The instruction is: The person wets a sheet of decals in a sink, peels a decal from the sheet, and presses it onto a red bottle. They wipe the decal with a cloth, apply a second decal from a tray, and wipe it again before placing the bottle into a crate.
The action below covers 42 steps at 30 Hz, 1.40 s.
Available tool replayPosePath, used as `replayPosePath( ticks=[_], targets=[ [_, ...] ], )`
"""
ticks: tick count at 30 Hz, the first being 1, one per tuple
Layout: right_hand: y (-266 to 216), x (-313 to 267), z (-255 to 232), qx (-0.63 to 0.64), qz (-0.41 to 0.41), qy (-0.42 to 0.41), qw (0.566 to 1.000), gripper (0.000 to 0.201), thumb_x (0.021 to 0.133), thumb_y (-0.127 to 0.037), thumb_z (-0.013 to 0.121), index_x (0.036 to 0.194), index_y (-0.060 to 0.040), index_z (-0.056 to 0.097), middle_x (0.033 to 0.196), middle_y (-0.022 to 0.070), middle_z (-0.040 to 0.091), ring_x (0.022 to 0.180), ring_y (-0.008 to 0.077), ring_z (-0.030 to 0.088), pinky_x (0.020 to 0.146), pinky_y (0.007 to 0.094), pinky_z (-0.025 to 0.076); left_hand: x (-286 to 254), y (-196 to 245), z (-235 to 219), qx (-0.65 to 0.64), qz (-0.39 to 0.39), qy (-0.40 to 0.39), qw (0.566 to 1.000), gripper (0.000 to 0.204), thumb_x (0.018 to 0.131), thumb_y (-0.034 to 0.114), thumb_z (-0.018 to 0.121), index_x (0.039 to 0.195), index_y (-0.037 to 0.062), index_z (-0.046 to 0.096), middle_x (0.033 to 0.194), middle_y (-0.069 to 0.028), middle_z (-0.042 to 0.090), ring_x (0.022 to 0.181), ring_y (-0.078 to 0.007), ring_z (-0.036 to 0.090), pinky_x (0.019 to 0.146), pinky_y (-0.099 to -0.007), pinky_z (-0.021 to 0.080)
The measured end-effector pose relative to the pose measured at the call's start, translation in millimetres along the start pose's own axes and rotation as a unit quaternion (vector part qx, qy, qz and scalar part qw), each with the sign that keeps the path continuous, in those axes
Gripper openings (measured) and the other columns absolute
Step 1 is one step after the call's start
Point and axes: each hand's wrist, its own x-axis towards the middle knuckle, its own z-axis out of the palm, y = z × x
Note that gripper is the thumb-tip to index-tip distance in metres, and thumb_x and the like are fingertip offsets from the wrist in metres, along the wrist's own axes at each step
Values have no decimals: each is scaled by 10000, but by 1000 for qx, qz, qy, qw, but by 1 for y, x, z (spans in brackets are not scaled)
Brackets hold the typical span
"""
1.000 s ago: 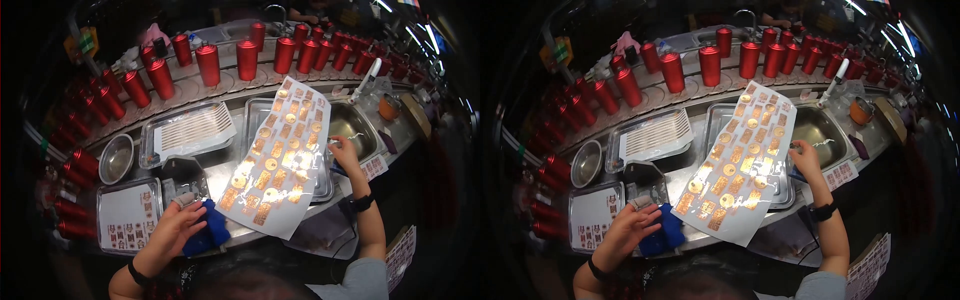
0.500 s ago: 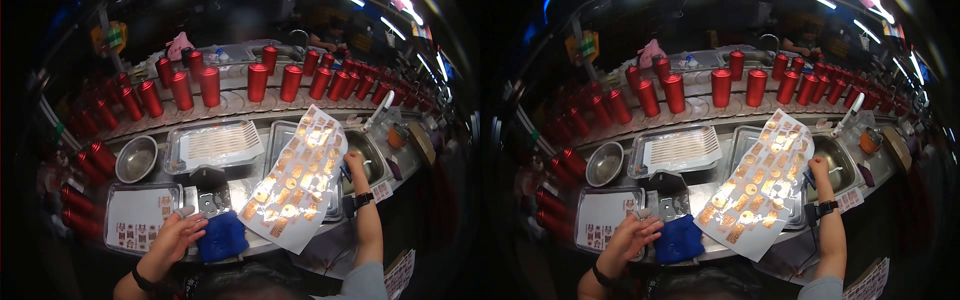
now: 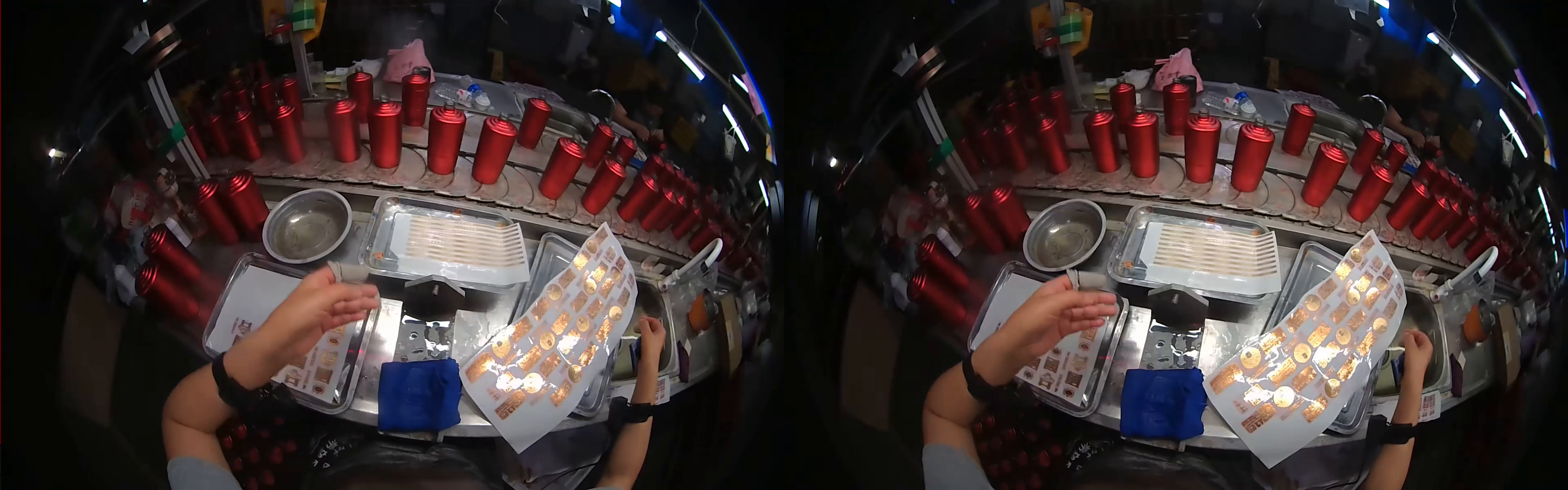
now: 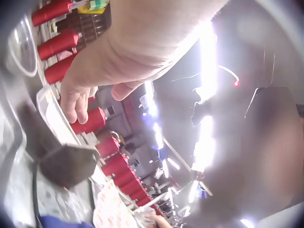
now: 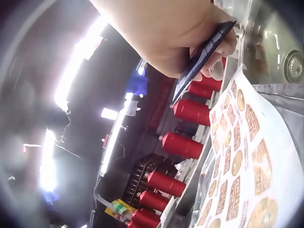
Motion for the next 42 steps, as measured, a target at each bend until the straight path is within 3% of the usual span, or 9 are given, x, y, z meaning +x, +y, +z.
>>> replayPosePath(
  ticks=[8,12,14,16,20,22,24,38,42],
  targets=[
    [-2,-56,-11,5,-8,-88,996,116,878,-80,622,927,22,646,812,30,629,735,98,572,667,236,457,117,29,-108,164,204,223,939,384,848,127,655,1191,17,521,1109,-83,622,914,-137,634,830,-259,501],
    [24,-60,-19,-13,-15,-61,998,137,913,-134,601,956,-7,627,749,-12,571,664,64,492,607,212,386,121,33,-175,223,377,449,779,435,775,80,648,1182,12,512,1000,-101,636,820,-174,629,777,-300,514],
    [-120,-117,17,-43,22,-91,995,179,895,-137,604,953,11,685,910,90,680,774,168,602,689,285,480,100,35,-212,219,413,489,736,454,770,64,645,1198,7,504,1025,-117,633,870,-197,631,817,-324,509],
    [-116,-114,18,-38,11,-104,994,211,923,-120,598,1072,9,673,940,80,687,803,149,607,706,265,476,68,26,-252,312,453,567,613,559,778,70,685,1295,36,477,1124,-138,608,1001,-229,611,882,-325,486],
    [-116,-109,25,-47,-14,-90,995,165,917,-85,624,1012,39,677,920,82,685,838,163,611,770,285,492,-29,15,-261,440,379,714,392,721,752,172,762,1357,-6,411,1256,-231,520,1164,-392,502,1015,-437,385],
    [-72,-78,26,-7,-48,-101,994,157,918,-128,607,991,6,643,815,19,612,718,91,519,648,234,400,-52,-2,-282,477,186,786,347,877,654,337,845,1314,-37,405,1268,-250,496,1168,-414,489,990,-453,400],
    [-66,-70,32,4,-54,-113,992,158,922,-153,597,987,-12,627,764,-14,576,653,49,463,577,206,338,-68,-18,-306,482,87,715,499,902,608,440,848,1263,-6,416,1214,-273,530,1121,-439,513,976,-503,388],
    [-237,-168,74,28,-5,-197,980,139,920,-85,580,990,30,615,800,40,617,718,88,553,668,208,416,-115,-2,-296,447,368,603,549,658,661,140,846,1218,24,517,1158,-135,578,1090,-292,557,979,-386,425],
    [-278,-198,109,-24,-47,-195,979,151,885,-32,590,1014,39,626,824,52,634,761,92,583,703,230,465,-128,23,-241,306,457,473,688,658,737,109,795,1297,18,463,1201,-87,530,1118,-196,513,1027,-333,378]
  ],
)
